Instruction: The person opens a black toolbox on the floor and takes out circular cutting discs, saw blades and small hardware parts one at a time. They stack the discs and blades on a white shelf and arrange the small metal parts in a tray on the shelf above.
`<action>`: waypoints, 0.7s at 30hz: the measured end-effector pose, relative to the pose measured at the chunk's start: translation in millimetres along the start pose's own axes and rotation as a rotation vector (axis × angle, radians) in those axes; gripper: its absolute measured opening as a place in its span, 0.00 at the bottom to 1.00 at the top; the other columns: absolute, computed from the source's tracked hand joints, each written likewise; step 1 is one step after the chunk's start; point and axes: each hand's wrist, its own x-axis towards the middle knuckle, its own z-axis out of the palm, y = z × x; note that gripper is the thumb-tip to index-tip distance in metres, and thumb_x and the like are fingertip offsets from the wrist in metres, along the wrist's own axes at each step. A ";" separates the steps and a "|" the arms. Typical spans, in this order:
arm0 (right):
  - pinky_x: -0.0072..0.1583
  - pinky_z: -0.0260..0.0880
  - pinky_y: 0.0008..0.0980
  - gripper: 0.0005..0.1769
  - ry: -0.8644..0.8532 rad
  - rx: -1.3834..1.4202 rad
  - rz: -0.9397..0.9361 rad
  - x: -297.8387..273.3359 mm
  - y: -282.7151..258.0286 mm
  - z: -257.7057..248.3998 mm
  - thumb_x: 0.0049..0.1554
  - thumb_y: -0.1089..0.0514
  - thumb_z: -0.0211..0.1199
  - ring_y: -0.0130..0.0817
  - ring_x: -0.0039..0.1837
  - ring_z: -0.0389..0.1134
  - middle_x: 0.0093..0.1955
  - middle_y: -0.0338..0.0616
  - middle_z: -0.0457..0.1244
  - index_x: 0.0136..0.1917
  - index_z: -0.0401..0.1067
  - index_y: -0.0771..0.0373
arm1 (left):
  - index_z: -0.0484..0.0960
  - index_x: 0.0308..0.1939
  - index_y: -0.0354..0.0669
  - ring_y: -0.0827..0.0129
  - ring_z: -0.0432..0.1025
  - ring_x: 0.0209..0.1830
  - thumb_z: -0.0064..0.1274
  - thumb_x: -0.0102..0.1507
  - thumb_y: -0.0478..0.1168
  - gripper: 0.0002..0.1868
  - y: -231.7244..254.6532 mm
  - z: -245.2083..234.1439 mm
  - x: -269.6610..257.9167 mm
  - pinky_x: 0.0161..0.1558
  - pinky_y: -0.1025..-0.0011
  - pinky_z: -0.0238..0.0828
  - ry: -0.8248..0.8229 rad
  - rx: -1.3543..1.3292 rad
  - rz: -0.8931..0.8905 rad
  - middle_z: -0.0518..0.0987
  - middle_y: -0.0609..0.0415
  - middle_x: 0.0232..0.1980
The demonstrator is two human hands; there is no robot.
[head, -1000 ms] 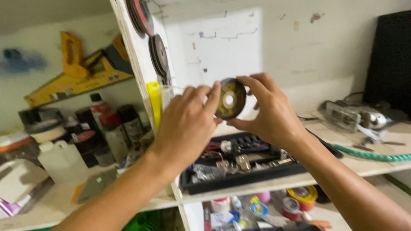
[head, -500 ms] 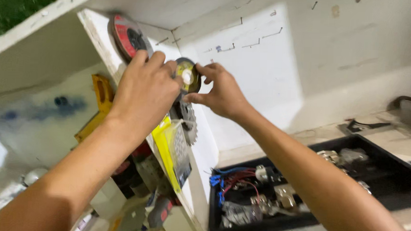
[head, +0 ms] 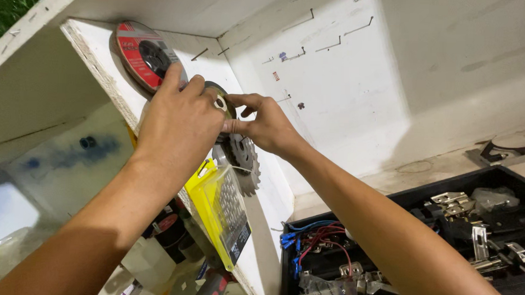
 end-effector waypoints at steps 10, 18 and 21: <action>0.59 0.73 0.39 0.32 -0.056 0.003 0.082 -13.1 -1.1 6.1 0.49 0.49 0.75 0.38 0.60 0.69 0.61 0.45 0.71 0.65 0.75 0.61 | 0.89 0.34 0.53 0.69 0.77 0.46 0.54 0.60 0.46 0.09 6.5 3.3 -0.7 0.66 0.53 0.54 -0.060 -0.007 -0.011 0.85 0.58 0.38; 0.62 0.70 0.41 0.29 -0.057 -0.190 0.077 -41.8 -32.3 -18.2 0.53 0.43 0.71 0.41 0.63 0.69 0.61 0.48 0.71 0.64 0.77 0.59 | 0.88 0.32 0.53 0.68 0.78 0.47 0.56 0.58 0.39 0.05 4.8 -0.3 -9.9 0.63 0.60 0.60 0.028 -0.132 -0.069 0.85 0.57 0.39; 0.62 0.71 0.41 0.27 -0.065 -0.275 0.049 -56.5 -52.8 -31.4 0.55 0.43 0.70 0.41 0.63 0.70 0.61 0.49 0.71 0.63 0.77 0.60 | 0.88 0.31 0.52 0.67 0.78 0.47 0.57 0.57 0.38 0.05 8.6 -13.9 -18.1 0.64 0.59 0.61 0.095 -0.191 -0.104 0.85 0.56 0.39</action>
